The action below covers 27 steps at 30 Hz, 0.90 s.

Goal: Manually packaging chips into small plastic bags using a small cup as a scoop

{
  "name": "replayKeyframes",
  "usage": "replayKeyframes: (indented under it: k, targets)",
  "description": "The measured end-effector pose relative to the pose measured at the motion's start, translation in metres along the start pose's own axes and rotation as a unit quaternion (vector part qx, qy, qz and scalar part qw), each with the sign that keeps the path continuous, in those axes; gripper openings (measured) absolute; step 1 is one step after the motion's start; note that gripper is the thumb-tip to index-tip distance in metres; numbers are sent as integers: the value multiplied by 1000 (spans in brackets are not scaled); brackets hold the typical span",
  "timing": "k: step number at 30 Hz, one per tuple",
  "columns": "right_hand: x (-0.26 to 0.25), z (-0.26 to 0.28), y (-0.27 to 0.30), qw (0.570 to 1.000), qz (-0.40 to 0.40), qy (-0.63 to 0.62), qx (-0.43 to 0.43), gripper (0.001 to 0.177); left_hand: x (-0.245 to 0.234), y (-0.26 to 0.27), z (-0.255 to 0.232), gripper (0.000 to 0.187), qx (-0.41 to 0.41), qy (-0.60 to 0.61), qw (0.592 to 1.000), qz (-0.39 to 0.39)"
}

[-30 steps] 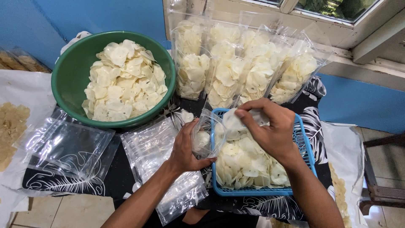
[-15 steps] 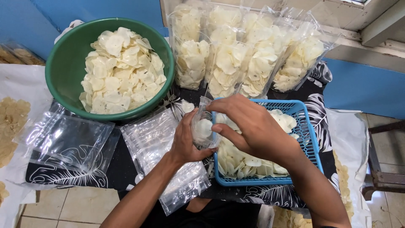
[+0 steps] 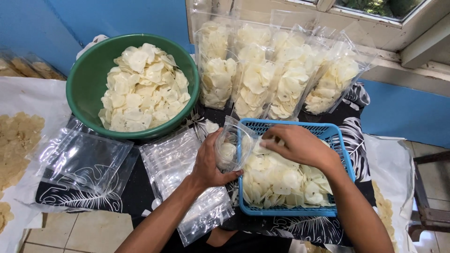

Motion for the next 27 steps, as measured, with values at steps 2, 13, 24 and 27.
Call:
replayKeyframes:
  k: [2, 13, 24, 27]
  targets:
    - [22, -18, 2, 992, 94, 56, 60, 45, 2, 1, -3, 107, -2, 3, 1000, 2]
    - [47, -48, -7, 996, 74, 31, 32, 13, 9, 5, 3, 110, -9, 5, 1000, -3]
    - [11, -47, 1, 998, -22, -21, 60, 17, 11, 5, 4, 109, -3, 11, 1000, -6]
    - [36, -67, -5, 997, 44, 34, 62, 24, 11, 6, 5, 110, -1, 12, 1000, -8]
Point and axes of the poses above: each hand's wrist, its own y-axis away from the middle knuckle, its own x-axis out of the palm, z = x × y, the point moved 5 cm from there along -y, towards the middle knuckle, and after that the axes turned 3 degrees about -x, right-handed, at the moved point
